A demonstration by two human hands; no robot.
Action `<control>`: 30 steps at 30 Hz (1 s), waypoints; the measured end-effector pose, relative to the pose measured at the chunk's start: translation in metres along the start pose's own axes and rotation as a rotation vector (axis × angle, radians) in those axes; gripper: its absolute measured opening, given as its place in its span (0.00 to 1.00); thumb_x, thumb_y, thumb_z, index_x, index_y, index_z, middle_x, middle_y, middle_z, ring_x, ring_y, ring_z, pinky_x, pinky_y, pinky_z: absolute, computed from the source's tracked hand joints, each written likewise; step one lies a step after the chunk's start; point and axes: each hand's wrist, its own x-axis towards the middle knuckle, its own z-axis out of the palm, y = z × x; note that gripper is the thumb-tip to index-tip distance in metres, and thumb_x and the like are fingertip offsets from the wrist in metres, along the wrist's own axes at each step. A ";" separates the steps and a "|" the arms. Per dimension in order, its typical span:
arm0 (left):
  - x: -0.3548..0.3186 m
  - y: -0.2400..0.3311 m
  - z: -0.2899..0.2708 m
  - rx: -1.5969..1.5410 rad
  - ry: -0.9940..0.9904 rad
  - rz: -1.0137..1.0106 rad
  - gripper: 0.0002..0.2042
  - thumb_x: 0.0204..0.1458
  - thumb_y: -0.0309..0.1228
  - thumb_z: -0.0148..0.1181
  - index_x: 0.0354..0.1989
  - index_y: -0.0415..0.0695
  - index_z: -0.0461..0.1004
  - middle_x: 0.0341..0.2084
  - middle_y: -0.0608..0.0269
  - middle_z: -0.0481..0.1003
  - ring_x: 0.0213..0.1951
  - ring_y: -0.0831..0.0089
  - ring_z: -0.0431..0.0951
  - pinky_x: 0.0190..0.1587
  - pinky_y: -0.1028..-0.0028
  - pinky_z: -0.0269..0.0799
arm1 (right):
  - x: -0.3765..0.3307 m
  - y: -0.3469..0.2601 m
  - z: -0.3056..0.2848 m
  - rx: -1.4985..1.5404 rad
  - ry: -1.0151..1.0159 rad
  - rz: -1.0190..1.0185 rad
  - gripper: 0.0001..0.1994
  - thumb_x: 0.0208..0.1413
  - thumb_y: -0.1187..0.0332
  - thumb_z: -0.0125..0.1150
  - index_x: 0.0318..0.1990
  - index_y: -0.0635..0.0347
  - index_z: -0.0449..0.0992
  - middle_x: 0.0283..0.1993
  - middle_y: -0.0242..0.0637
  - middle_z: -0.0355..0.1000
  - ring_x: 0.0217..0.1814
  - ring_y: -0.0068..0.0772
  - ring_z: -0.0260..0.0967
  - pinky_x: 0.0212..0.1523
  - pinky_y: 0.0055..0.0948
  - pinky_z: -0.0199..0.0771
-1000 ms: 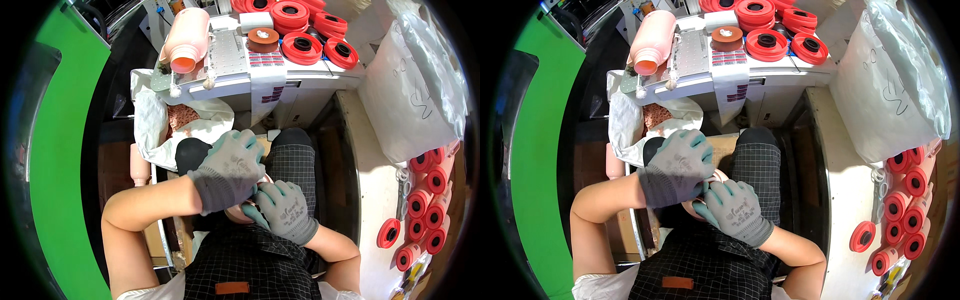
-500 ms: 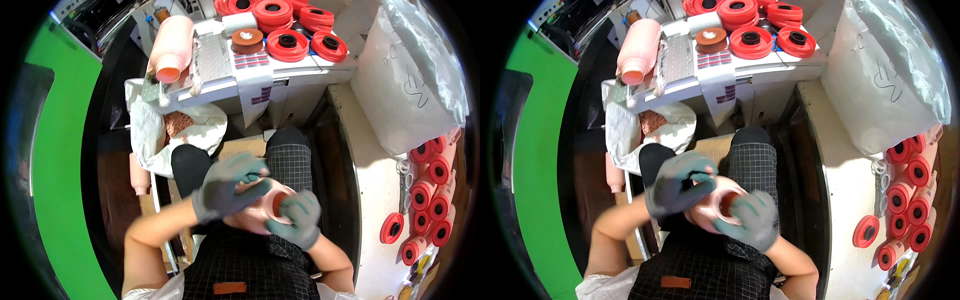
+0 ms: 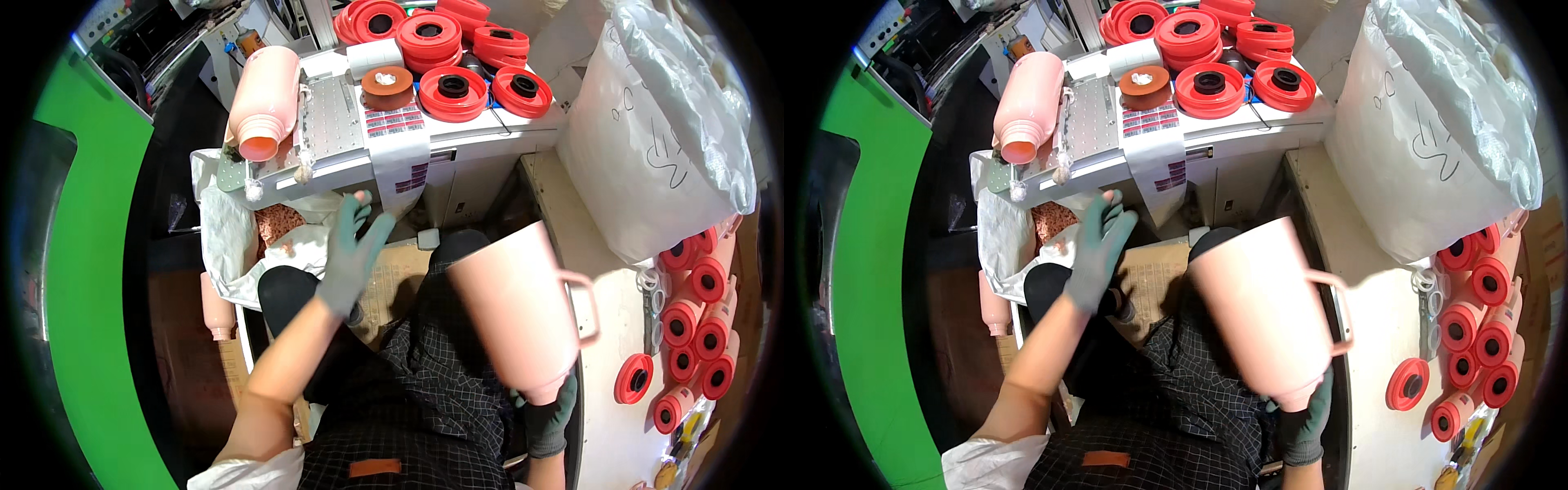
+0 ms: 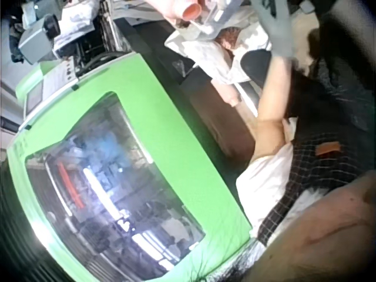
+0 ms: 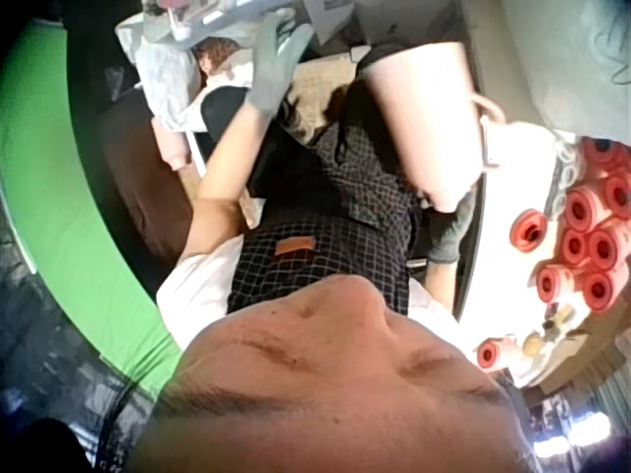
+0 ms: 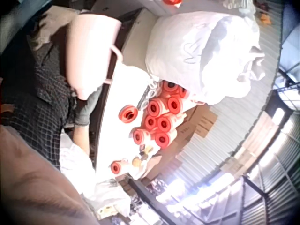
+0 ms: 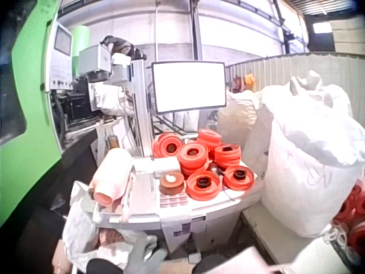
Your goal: The person assembles pink plastic containers by placing red lids on them and applying labels. They pick up a container, secure the lid, apply a label from a dispenser, and place the finished unit on a table.
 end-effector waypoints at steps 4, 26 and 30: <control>0.110 -0.133 0.005 -0.001 -0.098 -0.348 0.35 0.51 0.34 0.78 0.65 0.35 0.68 0.56 0.52 0.77 0.57 0.67 0.76 0.63 0.68 0.71 | 0.014 0.008 0.003 -0.523 -0.014 -0.283 0.51 0.65 0.41 0.59 0.82 0.65 0.40 0.82 0.52 0.47 0.82 0.46 0.50 0.78 0.46 0.54; 0.045 -0.050 0.024 0.319 0.028 0.289 0.18 0.55 0.32 0.75 0.53 0.40 0.83 0.46 0.51 0.82 0.45 0.64 0.86 0.51 0.70 0.79 | -0.011 0.061 -0.006 -0.700 -0.035 -0.422 0.59 0.54 0.57 0.75 0.82 0.66 0.36 0.84 0.52 0.41 0.83 0.48 0.47 0.79 0.45 0.52; 0.050 -0.056 0.020 0.237 0.004 0.310 0.14 0.54 0.29 0.75 0.46 0.38 0.84 0.44 0.54 0.82 0.44 0.69 0.85 0.50 0.70 0.79 | -0.013 0.060 0.001 -0.747 -0.019 -0.490 0.59 0.50 0.63 0.76 0.82 0.66 0.37 0.77 0.56 0.54 0.76 0.48 0.60 0.74 0.45 0.62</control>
